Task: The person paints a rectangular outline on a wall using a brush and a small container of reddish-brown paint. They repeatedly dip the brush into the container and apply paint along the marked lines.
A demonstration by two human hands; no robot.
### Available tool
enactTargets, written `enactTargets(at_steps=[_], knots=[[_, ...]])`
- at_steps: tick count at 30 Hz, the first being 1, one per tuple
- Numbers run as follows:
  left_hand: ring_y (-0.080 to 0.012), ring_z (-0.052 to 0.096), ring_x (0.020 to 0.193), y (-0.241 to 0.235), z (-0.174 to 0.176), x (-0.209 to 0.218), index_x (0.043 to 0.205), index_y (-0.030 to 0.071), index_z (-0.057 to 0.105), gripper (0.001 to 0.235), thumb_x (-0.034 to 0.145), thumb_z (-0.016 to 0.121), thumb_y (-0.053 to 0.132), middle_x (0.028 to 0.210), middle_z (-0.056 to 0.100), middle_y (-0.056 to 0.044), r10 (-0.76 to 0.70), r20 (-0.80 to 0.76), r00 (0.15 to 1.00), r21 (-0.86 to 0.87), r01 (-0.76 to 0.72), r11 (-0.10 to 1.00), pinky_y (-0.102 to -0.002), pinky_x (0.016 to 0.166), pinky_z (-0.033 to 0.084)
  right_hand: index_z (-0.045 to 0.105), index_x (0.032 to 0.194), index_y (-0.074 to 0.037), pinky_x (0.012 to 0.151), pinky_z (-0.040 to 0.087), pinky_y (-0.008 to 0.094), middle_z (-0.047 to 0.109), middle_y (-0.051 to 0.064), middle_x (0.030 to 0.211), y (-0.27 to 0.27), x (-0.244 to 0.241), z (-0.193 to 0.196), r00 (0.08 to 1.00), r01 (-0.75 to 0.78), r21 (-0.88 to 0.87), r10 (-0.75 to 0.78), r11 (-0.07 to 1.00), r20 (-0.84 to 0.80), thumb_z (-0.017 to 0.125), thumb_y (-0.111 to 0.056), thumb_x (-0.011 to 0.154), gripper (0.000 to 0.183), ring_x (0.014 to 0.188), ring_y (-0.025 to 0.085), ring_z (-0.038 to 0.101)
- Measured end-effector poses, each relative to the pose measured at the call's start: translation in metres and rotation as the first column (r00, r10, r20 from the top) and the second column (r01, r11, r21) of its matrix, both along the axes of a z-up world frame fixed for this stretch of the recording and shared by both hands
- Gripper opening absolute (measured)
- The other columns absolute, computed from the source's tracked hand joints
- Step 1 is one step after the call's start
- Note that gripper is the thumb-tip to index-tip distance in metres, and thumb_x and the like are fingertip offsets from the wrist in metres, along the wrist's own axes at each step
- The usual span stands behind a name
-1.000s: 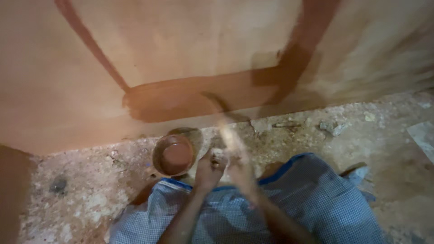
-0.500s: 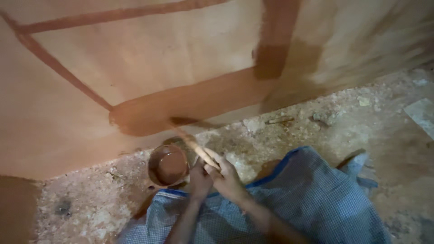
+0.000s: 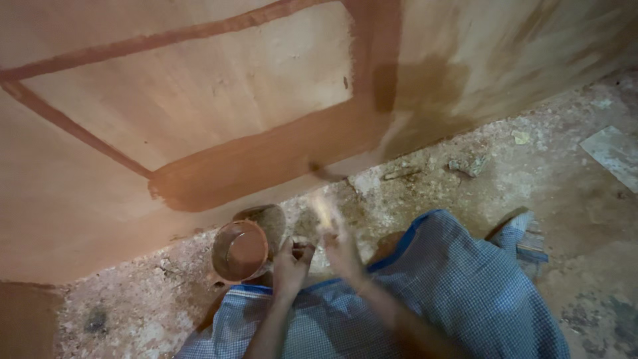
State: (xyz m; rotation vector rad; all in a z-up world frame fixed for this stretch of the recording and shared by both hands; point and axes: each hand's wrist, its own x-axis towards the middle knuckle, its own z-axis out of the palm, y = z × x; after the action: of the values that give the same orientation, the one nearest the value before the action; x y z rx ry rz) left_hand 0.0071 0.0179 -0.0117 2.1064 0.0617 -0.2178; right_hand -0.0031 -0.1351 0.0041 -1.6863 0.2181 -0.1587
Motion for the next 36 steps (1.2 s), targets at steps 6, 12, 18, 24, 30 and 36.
enactTargets(at_steps=[6, 12, 18, 24, 30, 36], knots=[[-0.0228, 0.075, 0.084, -0.002, 0.0, -0.005, 0.109, 0.004, 0.066, 0.028, 0.091, 0.069, 0.025, 0.094, 0.078, -0.013, -0.083, -0.054, 0.995, 0.018, 0.084, 0.996, -0.036, 0.077, 0.058, 0.044, 0.153, -0.009, 0.075, 0.061, 0.036, 0.067, 0.017, 0.118, 0.012, -0.005, -0.017, 0.987, -0.161, 0.014, 0.161, 0.987, 0.01, 0.056, -0.01, 0.1, 0.055, 0.089, 0.019, 0.068], [-0.0246, 0.075, 0.082, -0.004, 0.003, -0.006, 0.106, 0.007, 0.069, 0.027, 0.087, 0.073, 0.026, 0.092, 0.077, -0.013, -0.071, -0.014, 0.997, -0.057, 0.07, 0.996, -0.037, 0.074, 0.059, 0.04, 0.155, -0.017, 0.054, 0.048, 0.032, 0.065, 0.015, 0.1, -0.033, 0.009, 0.015, 0.81, 0.579, 0.116, -0.555, 0.807, -0.187, 0.054, -0.016, 0.102, 0.054, 0.067, 0.018, 0.055], [-0.0244, 0.077, 0.083, -0.006, 0.003, -0.003, 0.103, 0.004, 0.07, 0.028, 0.086, 0.074, 0.027, 0.093, 0.078, -0.013, -0.098, 0.073, 0.992, -0.023, 0.1, 0.995, -0.037, 0.075, 0.06, 0.049, 0.148, -0.014, 0.048, 0.048, 0.026, 0.062, 0.007, 0.105, -0.016, 0.008, 0.015, 0.972, 0.216, 0.107, -0.224, 0.971, 0.073, 0.059, -0.021, 0.101, 0.048, 0.065, 0.01, 0.055], [-0.0251, 0.077, 0.086, -0.005, 0.005, -0.007, 0.109, 0.006, 0.066, 0.031, 0.089, 0.072, 0.03, 0.095, 0.078, -0.012, -0.095, -0.059, 0.994, 0.038, 0.098, 0.994, -0.037, 0.078, 0.059, 0.05, 0.15, -0.017, 0.055, 0.046, 0.03, 0.066, 0.012, 0.099, -0.006, 0.001, -0.013, 0.932, -0.222, -0.179, 0.262, 0.959, 0.249, 0.056, -0.024, 0.108, 0.043, 0.069, 0.017, 0.055], [-0.025, 0.076, 0.087, -0.002, 0.008, -0.008, 0.107, 0.006, 0.068, 0.031, 0.087, 0.073, 0.03, 0.096, 0.078, -0.012, -0.113, 0.023, 0.993, 0.014, 0.112, 0.994, -0.037, 0.079, 0.059, 0.046, 0.151, -0.017, 0.052, 0.048, 0.029, 0.067, 0.011, 0.1, -0.016, 0.007, -0.016, 0.878, 0.476, -0.004, -0.476, 0.879, -0.041, 0.055, -0.022, 0.103, 0.049, 0.065, 0.015, 0.056], [-0.0247, 0.076, 0.084, -0.005, 0.006, -0.007, 0.106, 0.005, 0.069, 0.029, 0.086, 0.072, 0.026, 0.095, 0.078, -0.013, -0.122, 0.062, 0.991, -0.028, 0.124, 0.992, -0.036, 0.076, 0.059, 0.044, 0.152, -0.017, 0.047, 0.047, 0.029, 0.068, 0.008, 0.102, -0.041, 0.014, -0.018, 0.845, 0.5, 0.15, -0.443, 0.853, -0.301, 0.056, -0.019, 0.098, 0.055, 0.059, 0.015, 0.055]])
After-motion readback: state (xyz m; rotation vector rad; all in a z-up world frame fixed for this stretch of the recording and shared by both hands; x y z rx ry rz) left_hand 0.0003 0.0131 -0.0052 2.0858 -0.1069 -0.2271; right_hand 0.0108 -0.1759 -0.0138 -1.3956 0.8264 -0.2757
